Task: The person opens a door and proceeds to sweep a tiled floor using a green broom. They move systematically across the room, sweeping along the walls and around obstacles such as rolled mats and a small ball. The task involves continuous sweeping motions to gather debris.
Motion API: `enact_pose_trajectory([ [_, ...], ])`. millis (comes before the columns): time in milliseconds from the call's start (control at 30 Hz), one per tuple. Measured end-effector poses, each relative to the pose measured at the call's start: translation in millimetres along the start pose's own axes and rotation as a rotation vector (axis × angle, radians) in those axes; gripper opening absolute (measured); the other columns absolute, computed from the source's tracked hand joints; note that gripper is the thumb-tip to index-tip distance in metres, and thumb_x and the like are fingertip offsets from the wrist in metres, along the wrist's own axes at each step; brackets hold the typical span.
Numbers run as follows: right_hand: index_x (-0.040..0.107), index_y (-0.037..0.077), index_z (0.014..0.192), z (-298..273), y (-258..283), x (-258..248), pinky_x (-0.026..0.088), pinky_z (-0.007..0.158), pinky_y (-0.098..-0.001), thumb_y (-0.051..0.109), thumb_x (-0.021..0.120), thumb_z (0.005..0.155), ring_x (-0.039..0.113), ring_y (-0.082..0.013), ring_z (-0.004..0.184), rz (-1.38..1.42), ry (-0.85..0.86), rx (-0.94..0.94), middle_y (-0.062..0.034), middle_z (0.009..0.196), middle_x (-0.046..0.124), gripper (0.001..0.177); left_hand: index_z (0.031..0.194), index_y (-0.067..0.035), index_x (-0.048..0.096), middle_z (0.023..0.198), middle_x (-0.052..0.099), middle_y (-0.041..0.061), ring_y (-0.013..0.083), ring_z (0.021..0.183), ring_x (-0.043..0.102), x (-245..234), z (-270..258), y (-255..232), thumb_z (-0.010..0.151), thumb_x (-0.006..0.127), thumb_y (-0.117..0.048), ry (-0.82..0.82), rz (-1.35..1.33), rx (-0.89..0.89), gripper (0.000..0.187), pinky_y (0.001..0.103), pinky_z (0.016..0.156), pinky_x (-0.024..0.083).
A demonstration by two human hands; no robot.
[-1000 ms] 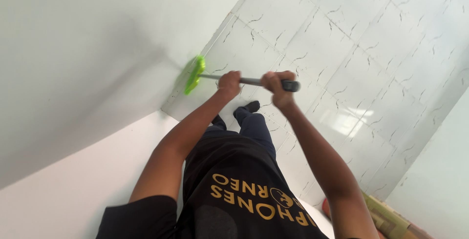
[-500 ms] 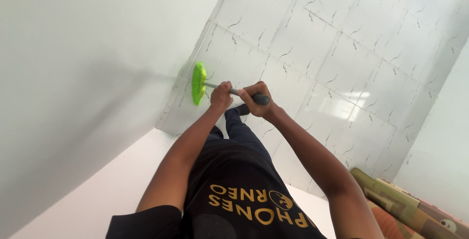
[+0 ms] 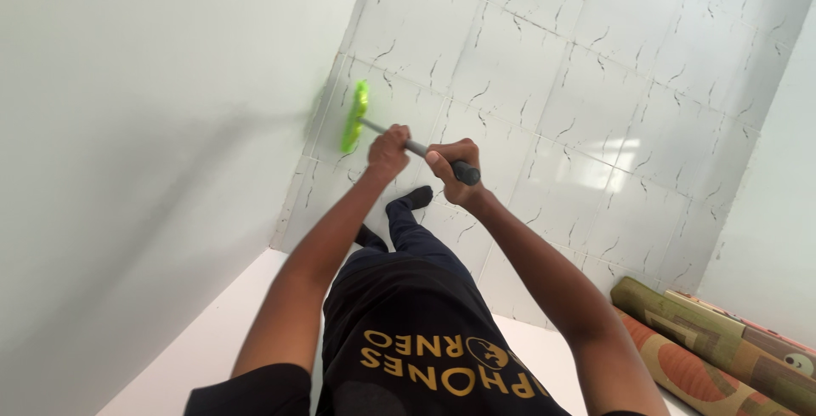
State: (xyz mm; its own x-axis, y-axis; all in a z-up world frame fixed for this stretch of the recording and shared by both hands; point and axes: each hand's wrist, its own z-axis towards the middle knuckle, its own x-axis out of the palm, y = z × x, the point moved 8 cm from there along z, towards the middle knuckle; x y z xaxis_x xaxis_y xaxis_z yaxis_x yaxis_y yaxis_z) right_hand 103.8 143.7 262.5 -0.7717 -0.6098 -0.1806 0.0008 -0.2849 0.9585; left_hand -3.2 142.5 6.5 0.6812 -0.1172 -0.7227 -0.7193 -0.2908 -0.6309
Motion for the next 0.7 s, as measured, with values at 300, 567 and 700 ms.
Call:
enact_pose_trajectory([
  [300,0.047,0.008,0.054,-3.5,-32.1,22.0,0.027,0.039,-0.0311,0.016,0.051,0.107,0.040,-0.0081,0.041,0.111,0.042,0.005,0.0001,0.050,0.046,0.053,0.098,-0.011,0.061,0.111,0.063,0.011,0.0372,0.100,0.068,9.9,-11.9,70.0,0.076,0.074,-0.004,0.094,0.219,-0.050,0.027,0.048,0.081,0.057],
  [567,0.045,0.008,0.053,-8.3,-45.1,38.3,0.028,0.041,-0.0317,0.009,0.056,0.101,0.038,-0.0099,0.039,0.057,0.219,0.099,-0.0038,0.049,0.051,0.050,0.097,-0.014,0.059,0.110,0.063,0.007,0.0389,0.091,0.068,14.4,-20.2,62.0,0.080,0.068,0.002,0.017,0.068,-0.140,0.025,0.050,0.078,0.055],
  [700,0.047,0.009,0.049,9.1,-45.9,21.7,0.027,0.037,-0.0316,0.009,0.057,0.098,0.039,-0.0110,0.034,-0.014,0.238,0.157,-0.0038,0.044,0.051,0.050,0.094,-0.013,0.058,0.107,0.063,0.007,0.0391,0.089,0.068,19.9,4.0,36.8,0.076,0.073,-0.005,-0.065,-0.059,-0.118,0.025,0.048,0.076,0.055],
])
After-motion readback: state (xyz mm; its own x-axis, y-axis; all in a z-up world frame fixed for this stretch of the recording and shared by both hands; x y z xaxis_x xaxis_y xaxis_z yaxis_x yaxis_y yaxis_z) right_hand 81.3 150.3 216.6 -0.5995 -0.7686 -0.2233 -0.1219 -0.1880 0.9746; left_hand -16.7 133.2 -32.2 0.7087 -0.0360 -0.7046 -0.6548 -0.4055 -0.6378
